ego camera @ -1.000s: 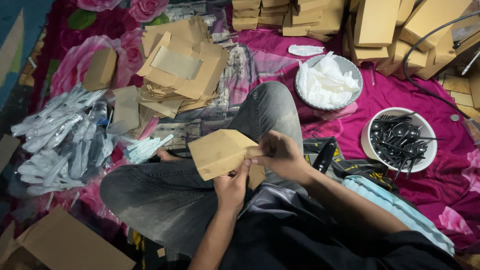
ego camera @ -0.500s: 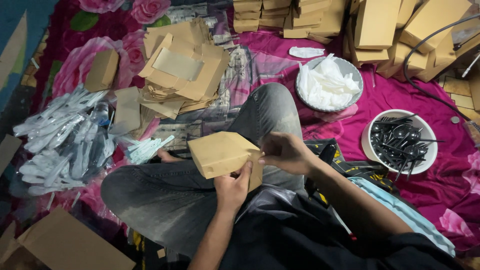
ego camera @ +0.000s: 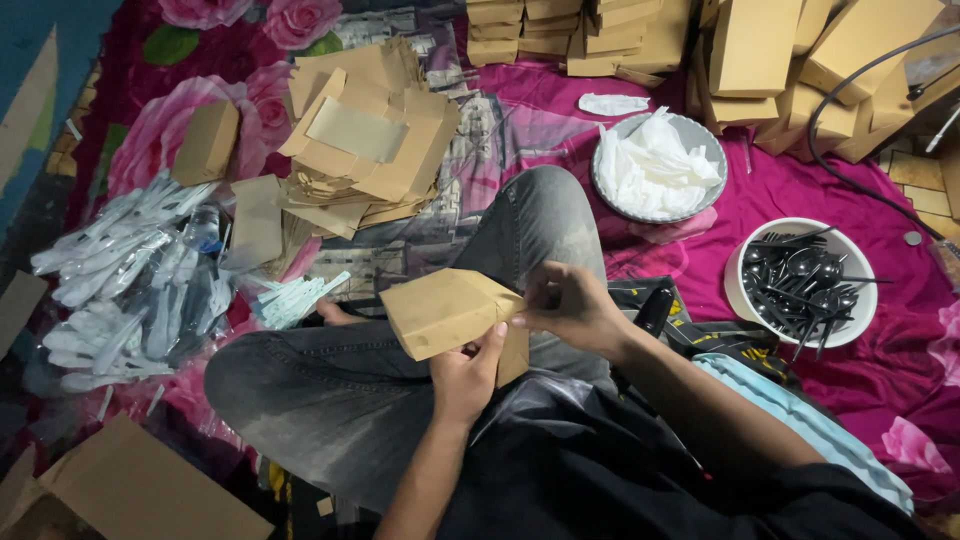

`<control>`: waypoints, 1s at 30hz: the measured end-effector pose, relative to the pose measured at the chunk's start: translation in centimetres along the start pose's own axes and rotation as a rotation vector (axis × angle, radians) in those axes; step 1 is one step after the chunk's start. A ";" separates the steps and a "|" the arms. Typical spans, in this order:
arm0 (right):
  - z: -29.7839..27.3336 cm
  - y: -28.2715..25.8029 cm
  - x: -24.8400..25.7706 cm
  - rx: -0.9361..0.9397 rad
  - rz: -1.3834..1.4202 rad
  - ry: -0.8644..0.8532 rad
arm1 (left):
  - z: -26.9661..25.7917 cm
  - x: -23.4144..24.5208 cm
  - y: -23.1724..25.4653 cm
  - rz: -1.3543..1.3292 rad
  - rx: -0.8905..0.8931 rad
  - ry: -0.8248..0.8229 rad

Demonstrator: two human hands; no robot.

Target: Folding cardboard flats into boxes and inserting paper liners

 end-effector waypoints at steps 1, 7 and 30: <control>0.1 0.3 0.0 0.001 0.000 0.000 | 0.1 0.2 -1.8 0.000 -0.001 0.000; -0.2 -1.1 -0.7 -0.007 -0.079 -0.042 | 0.4 0.3 -1.7 0.111 -0.101 -0.047; 16.5 -9.7 -1.1 0.302 -0.247 -0.020 | 10.9 2.6 3.6 1.425 -1.193 -0.139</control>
Point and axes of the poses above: each hand's wrist, its own z-axis towards the middle knuckle, its own x-axis out of the back of the hand, y = z × x, the point moved 2 cm from there along z, towards the middle knuckle, and after that the axes turned 1 degree about -z, right-handed, at the moved point
